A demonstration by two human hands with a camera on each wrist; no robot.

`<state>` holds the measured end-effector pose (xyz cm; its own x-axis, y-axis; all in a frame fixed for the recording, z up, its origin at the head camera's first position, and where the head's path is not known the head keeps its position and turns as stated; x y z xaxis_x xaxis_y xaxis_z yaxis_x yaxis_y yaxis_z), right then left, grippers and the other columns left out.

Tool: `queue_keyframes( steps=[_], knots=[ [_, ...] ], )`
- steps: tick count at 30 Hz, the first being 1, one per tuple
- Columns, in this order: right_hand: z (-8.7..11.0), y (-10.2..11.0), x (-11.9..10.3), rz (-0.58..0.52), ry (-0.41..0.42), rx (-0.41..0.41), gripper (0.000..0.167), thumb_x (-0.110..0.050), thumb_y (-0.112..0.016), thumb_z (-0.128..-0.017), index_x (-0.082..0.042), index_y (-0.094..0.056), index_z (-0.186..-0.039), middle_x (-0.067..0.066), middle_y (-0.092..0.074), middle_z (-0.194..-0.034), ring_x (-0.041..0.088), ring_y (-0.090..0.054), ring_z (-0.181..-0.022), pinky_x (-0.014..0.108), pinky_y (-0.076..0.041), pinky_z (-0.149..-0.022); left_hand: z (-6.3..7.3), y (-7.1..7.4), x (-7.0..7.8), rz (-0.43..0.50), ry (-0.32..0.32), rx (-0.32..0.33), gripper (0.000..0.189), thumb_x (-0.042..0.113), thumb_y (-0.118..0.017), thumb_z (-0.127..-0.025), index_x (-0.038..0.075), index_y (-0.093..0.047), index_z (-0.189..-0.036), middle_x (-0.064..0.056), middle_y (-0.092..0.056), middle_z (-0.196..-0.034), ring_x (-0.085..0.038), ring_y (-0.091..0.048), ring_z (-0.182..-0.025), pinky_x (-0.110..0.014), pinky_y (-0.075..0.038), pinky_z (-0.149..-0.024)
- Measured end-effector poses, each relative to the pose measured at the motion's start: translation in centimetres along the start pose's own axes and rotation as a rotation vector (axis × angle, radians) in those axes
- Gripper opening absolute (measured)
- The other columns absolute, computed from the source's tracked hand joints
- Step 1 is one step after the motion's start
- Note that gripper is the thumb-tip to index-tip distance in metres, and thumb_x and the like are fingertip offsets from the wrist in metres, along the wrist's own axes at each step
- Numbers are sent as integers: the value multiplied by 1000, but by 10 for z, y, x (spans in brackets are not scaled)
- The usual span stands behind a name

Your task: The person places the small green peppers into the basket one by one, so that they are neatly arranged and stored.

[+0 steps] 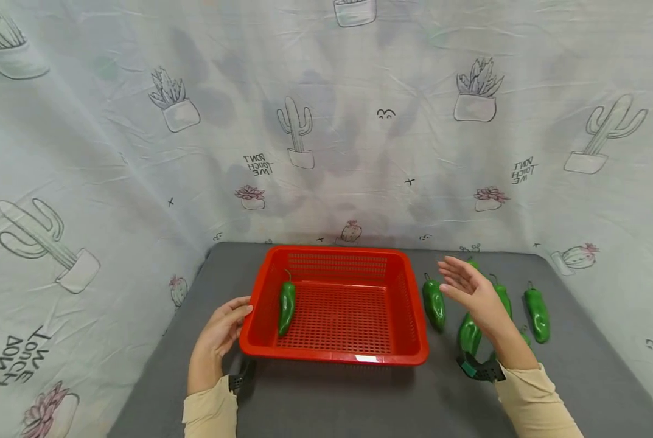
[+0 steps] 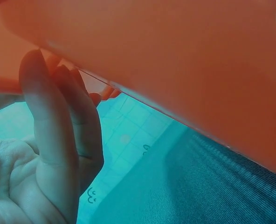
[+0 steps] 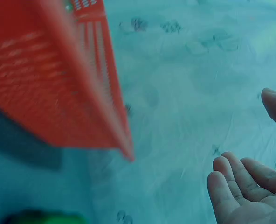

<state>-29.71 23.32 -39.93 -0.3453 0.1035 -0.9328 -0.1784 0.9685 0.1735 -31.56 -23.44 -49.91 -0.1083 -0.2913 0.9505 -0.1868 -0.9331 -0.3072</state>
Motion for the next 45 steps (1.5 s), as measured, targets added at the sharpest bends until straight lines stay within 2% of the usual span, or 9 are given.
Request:
queue_keyframes(
  steps=[13,20,23,26,27,30,32,35,45],
  knots=[
    [88,55,37,53,-70,245,54,3,-53,-93,-10,-34,-143,-18,-49,-126,-10,-47,-114,4,-40,-87,-3,-1,-2,13,-2,-18,19,-2,-43,-97,7,-55,-110,1,-69,-91,-11,-68,-78,-26,-57,-66],
    [115,85,49,340,-212,419,54,-11,-58,-94,-16,-36,-143,-31,-42,-118,-17,-42,-105,1,-37,-80,-7,2,3,29,6,23,17,0,-46,-96,7,-54,-109,1,-69,-91,-11,-67,-78,-25,-57,-66],
    [126,91,57,407,-312,458,57,-19,-60,-94,-13,-35,-145,-23,-44,-123,-18,-40,-103,0,-36,-77,-7,2,2,30,22,30,16,0,-46,-96,8,-54,-108,2,-69,-90,-10,-67,-78,-24,-56,-66],
    [138,94,68,503,-451,466,64,-30,-60,-93,-9,-32,-146,-2,-43,-140,-3,-43,-113,2,-36,-72,-5,2,1,39,29,24,17,-2,-45,-97,8,-54,-107,2,-69,-89,-9,-66,-77,-23,-56,-66],
    [141,93,71,519,-490,462,66,-32,-60,-93,-6,-31,-147,7,-40,-145,6,-43,-119,8,-40,-77,-5,2,0,43,27,18,18,-2,-44,-97,8,-54,-107,2,-69,-89,-9,-66,-77,-23,-56,-66],
    [148,91,82,533,-586,437,71,-37,-57,-94,-3,-26,-148,30,-26,-149,39,-33,-131,36,-46,-90,-5,1,0,52,24,1,18,-2,-43,-97,7,-54,-108,1,-69,-90,-10,-67,-78,-23,-56,-66],
    [147,89,87,519,-607,419,71,-36,-56,-94,-2,-25,-148,34,-21,-149,51,-28,-130,58,-39,-92,-5,1,1,56,20,-4,18,-2,-43,-97,6,-53,-109,0,-69,-91,-10,-67,-78,-24,-56,-67],
    [146,86,93,501,-621,398,71,-34,-56,-94,-2,-23,-148,35,-15,-150,56,-24,-130,70,-31,-92,-6,1,2,56,22,-4,18,-2,-44,-97,6,-53,-110,0,-69,-92,-10,-67,-79,-24,-57,-68],
    [143,80,111,486,-711,326,75,-34,-55,-95,-2,-15,-150,38,-19,-146,55,-23,-132,66,-30,-100,-5,1,0,63,22,1,20,-5,-44,-96,8,-56,-105,0,-69,-90,-11,-67,-78,-24,-57,-66]
  ],
)
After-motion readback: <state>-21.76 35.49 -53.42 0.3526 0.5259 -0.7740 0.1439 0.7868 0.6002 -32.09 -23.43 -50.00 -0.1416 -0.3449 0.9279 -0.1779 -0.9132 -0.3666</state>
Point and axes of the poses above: each hand's wrist, its own z-axis away from the middle knuckle, its own y-axis out of the back of the hand, x = y × z, the point moved 8 cm from there along -z, towards the middle knuckle
